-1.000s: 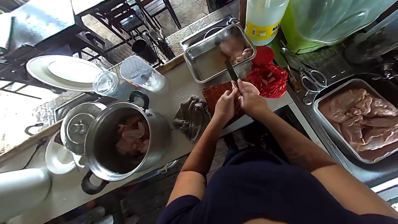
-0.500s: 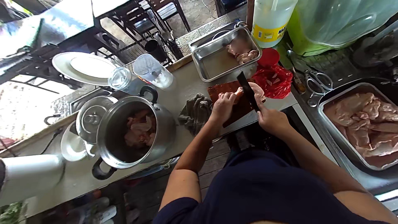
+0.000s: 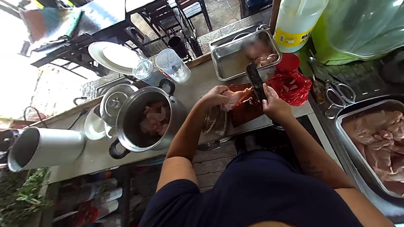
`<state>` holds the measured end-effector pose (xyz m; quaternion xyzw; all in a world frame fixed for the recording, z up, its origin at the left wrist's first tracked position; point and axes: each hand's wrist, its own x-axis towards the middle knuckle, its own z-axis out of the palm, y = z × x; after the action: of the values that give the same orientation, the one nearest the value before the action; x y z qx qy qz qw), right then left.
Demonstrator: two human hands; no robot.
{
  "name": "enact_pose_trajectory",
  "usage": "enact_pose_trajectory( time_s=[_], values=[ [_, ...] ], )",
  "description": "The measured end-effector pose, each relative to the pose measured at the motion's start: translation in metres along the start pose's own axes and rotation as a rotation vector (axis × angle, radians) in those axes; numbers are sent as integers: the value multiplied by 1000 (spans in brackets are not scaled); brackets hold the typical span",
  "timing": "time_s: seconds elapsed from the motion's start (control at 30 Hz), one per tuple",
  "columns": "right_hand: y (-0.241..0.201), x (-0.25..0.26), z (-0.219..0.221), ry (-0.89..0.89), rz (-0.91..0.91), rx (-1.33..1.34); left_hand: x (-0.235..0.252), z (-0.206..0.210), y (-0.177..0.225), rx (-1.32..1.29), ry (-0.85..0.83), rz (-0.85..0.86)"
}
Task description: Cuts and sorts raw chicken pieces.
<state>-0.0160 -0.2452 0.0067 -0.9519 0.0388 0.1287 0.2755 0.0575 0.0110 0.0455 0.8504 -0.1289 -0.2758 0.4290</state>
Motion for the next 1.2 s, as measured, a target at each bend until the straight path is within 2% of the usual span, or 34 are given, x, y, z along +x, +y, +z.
enact_pose_trajectory(
  time_s=[0.17, 0.3, 0.43, 0.53, 0.7, 0.77, 0.83, 0.9, 0.97, 1.1, 1.2],
  values=[
    [-6, 5, 7, 65, -63, -52, -4, -6, -8, -12, -46, -6],
    [-4, 10, 5, 47, -73, -5, -11, -1, -11, 100, -64, 14],
    [-11, 16, 5, 31, -66, -33, -10, 1, -14, 173, -8, 12],
    [-17, 4, -14, -23, -109, -44, -5, 3, -13, 162, 55, -49],
    [-39, -43, -42, 527, -326, 3, -1, 12, -20, 55, 93, -171],
    [-39, -40, -34, 613, -373, 15, -4, 14, -27, -4, 104, -151],
    [-29, -27, -10, 451, -316, -64, -8, 16, -34, -20, 134, -120],
    [-21, -23, 11, 129, -144, -174, -10, 19, -41, -34, 180, -96],
    [-20, -34, 8, -72, -51, -296, -9, 19, -44, -42, 230, -101],
    [-10, -77, -3, -182, -40, -383, -12, 22, -51, -134, 277, -140],
    [-15, -80, -12, -253, -8, -401, -23, 17, -54, -267, 289, -98]
  ],
)
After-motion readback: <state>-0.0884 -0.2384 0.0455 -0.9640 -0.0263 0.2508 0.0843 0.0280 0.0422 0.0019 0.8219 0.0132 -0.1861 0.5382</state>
